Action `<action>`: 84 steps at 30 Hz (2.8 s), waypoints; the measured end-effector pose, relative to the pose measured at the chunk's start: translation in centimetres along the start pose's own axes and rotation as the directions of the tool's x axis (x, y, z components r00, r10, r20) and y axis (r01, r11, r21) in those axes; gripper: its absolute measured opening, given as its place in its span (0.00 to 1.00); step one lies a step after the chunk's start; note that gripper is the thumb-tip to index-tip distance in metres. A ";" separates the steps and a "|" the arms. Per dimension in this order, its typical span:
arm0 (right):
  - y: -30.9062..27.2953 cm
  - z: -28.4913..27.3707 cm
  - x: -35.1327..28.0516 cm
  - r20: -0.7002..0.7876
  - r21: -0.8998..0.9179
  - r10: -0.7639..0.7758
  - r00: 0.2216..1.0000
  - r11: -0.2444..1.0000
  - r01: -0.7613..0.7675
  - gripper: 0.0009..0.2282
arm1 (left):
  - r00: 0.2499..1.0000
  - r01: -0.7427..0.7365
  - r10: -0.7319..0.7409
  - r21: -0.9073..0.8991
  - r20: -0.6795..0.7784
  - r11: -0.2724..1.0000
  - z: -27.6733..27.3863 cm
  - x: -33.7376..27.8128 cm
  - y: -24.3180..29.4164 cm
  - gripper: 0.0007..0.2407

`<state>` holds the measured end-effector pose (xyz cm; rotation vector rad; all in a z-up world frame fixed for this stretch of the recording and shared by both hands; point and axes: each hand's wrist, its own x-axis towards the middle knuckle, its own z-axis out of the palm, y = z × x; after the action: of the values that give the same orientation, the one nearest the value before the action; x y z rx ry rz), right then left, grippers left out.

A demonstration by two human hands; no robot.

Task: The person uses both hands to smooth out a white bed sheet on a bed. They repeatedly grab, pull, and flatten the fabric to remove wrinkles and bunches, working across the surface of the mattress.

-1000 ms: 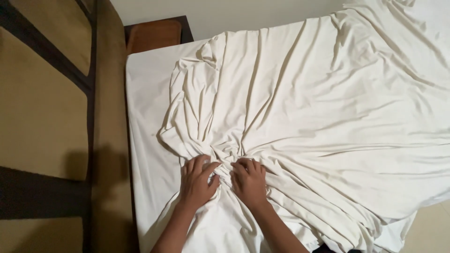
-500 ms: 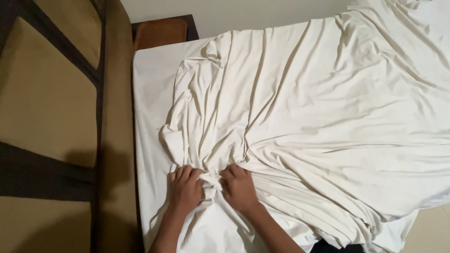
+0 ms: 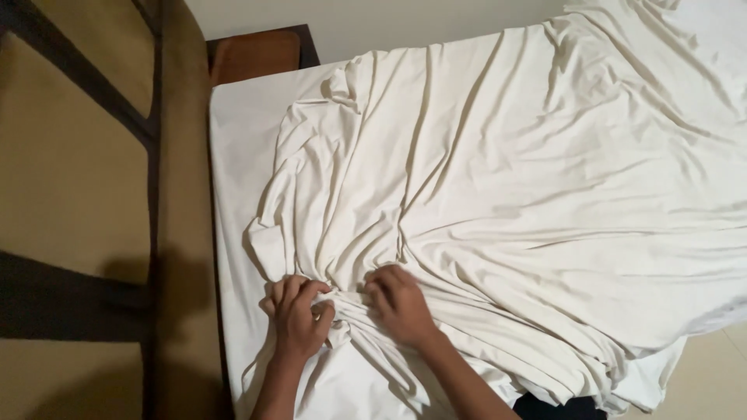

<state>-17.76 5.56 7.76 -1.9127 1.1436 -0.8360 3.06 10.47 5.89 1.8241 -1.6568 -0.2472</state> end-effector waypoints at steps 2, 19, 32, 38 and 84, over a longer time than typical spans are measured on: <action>1.7 -0.6 0.2 -0.104 -0.050 -0.017 0.994 0.999 0.012 0.05 | 0.997 -0.037 0.038 0.022 -0.069 0.999 0.9 0.7 0.7 0.09; 8.4 -7.5 1.4 -0.271 -0.588 -0.250 0.929 0.808 0.045 0.21 | 0.884 -0.465 0.464 0.010 0.051 0.885 9.6 7.7 8.0 0.19; 8.5 -7.0 1.0 -0.305 -0.629 -0.313 0.899 0.775 0.057 0.10 | 0.856 -0.515 0.517 -0.059 0.026 0.855 9.8 8.0 7.7 0.04; 7.8 -6.8 -0.1 -0.229 -0.535 -0.247 0.942 0.840 0.090 0.12 | 0.869 -0.483 0.489 -0.088 0.069 0.871 8.8 6.5 7.3 0.05; 18.1 -16.5 -3.4 -0.624 -0.560 0.016 0.781 0.689 -0.461 0.15 | 0.775 -0.607 0.621 -0.131 0.121 0.784 23.0 11.7 19.3 0.13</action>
<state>-40.29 -1.57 0.38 -2.0214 2.3323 -0.9419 -23.12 -8.02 2.59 1.1257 -2.2212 -0.1681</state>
